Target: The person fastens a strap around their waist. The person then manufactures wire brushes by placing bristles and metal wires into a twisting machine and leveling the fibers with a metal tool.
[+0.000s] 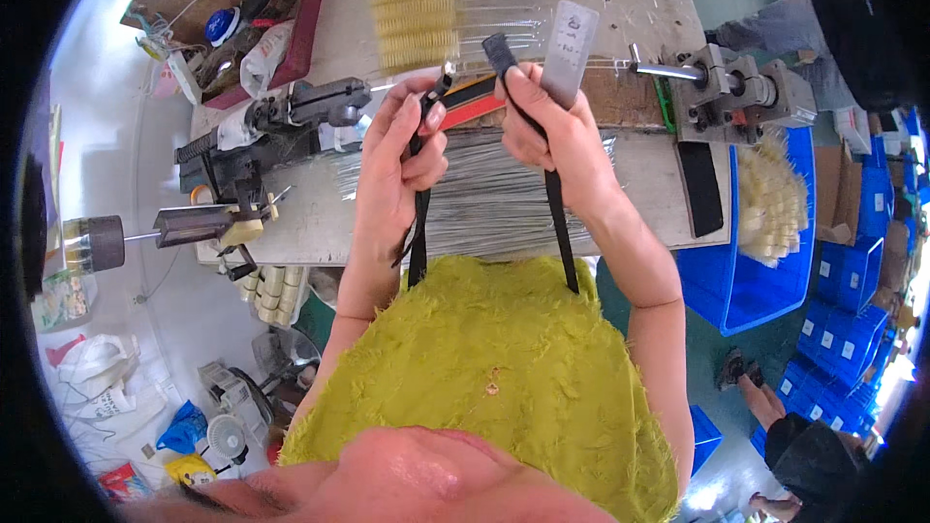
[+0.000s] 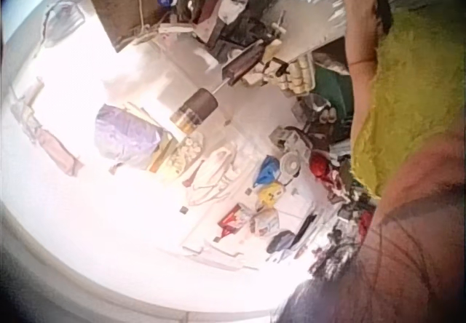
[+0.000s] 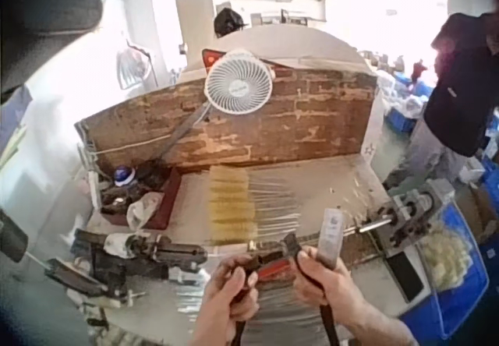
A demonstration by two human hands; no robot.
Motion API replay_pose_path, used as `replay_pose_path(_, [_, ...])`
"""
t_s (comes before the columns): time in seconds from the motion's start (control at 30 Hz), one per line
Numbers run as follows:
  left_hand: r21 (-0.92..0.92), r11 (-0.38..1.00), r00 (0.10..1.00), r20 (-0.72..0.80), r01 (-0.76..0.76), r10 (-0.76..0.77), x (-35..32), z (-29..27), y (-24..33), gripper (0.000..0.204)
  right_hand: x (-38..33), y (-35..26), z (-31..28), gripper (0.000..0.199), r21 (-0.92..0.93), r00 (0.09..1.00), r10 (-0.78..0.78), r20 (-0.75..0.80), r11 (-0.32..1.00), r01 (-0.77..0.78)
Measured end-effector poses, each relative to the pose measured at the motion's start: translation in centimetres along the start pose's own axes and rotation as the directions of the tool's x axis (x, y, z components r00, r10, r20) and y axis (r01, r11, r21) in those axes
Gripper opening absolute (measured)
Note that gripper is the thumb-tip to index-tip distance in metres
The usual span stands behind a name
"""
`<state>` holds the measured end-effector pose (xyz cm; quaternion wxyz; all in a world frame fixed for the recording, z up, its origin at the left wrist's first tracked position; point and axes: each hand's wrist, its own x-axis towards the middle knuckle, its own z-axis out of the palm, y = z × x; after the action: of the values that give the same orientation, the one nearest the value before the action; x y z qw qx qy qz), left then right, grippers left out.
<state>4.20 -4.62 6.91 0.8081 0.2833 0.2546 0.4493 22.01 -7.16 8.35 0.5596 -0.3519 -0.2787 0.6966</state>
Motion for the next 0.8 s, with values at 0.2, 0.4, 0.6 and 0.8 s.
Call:
replay_pose_path(0.2, [0.054,0.972,0.972,0.048,0.229,-0.231,2.7,0.0,0.4,0.025,0.3,-0.9,-0.7,0.020,-0.124,0.995,-0.084,-0.052,0.989,0.077])
replay_pose_path(0.4, [0.136,0.939,0.942,0.073,0.315,-0.327,3.4,0.2,0.1,0.035,0.0,-2.9,-2.3,0.027,-0.397,0.977,-0.205,-0.054,0.903,0.167])
replay_pose_path(0.6, [0.211,0.865,0.860,0.144,0.456,-0.489,3.2,2.2,-3.0,0.041,-0.5,-3.9,-4.1,0.018,-0.638,0.909,-0.398,-0.124,0.734,0.234])
replay_pose_path(0.8, [0.352,0.726,0.738,0.126,0.591,-0.663,2.8,5.9,-6.6,0.020,-0.6,-4.4,-4.9,0.020,-0.787,0.882,-0.465,-0.079,0.572,0.231])
